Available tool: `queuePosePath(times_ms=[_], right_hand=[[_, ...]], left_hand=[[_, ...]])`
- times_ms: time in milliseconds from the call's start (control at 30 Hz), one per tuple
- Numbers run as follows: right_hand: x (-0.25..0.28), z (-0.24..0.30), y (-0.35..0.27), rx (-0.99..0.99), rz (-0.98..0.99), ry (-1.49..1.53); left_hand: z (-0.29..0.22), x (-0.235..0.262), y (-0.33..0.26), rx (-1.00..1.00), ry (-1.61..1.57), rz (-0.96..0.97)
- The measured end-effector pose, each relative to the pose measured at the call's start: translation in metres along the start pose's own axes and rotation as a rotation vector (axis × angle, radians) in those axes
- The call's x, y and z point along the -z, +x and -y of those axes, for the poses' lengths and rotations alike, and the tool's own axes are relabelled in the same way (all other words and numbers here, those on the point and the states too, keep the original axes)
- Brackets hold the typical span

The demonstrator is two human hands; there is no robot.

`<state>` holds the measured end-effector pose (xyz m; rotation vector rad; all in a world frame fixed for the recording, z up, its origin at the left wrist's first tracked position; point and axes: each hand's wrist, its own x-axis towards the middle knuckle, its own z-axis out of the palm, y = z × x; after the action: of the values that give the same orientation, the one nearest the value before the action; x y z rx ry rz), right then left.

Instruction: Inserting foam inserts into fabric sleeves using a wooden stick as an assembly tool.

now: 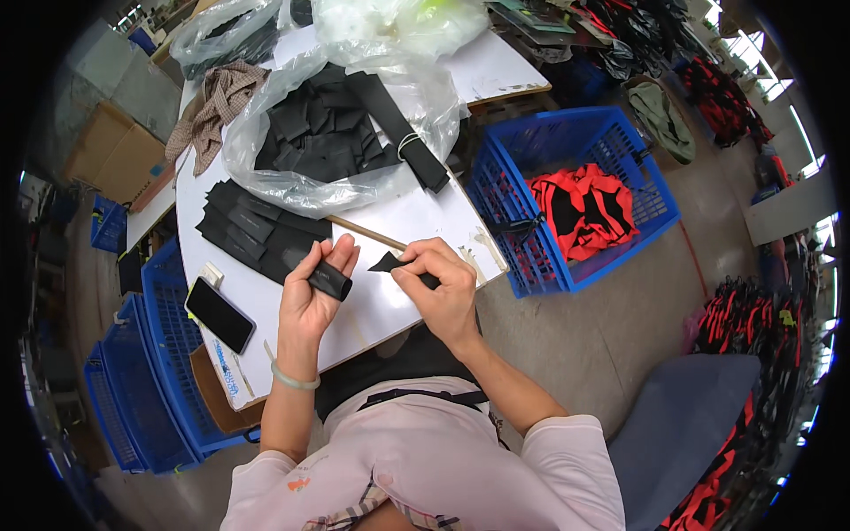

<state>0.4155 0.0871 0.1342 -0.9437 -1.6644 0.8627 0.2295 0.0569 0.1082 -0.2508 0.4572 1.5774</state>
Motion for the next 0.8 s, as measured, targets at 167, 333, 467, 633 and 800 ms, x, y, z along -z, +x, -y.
queuePosePath(times_ms=[167, 333, 467, 633, 800], right_hand=[[-0.004, 0.012, -0.002, 0.257, 0.055, -0.117], [-0.012, 0.01, -0.003, 0.382, 0.049, -0.227], [-0.017, 0.009, -0.005, 0.423, 0.078, -0.26], [-0.024, 0.012, -0.014, 0.227, 0.118, -0.097], [-0.032, 0.014, -0.02, -0.073, 0.155, 0.079]], left_hand=[[0.013, -0.013, -0.003, 0.045, -0.135, -0.171], [0.019, -0.015, -0.006, 0.066, -0.07, -0.153], [0.021, -0.016, -0.007, 0.074, -0.076, -0.156], [0.027, -0.011, -0.007, 0.009, -0.052, -0.084], [0.03, -0.01, -0.007, -0.264, 0.144, 0.07]])
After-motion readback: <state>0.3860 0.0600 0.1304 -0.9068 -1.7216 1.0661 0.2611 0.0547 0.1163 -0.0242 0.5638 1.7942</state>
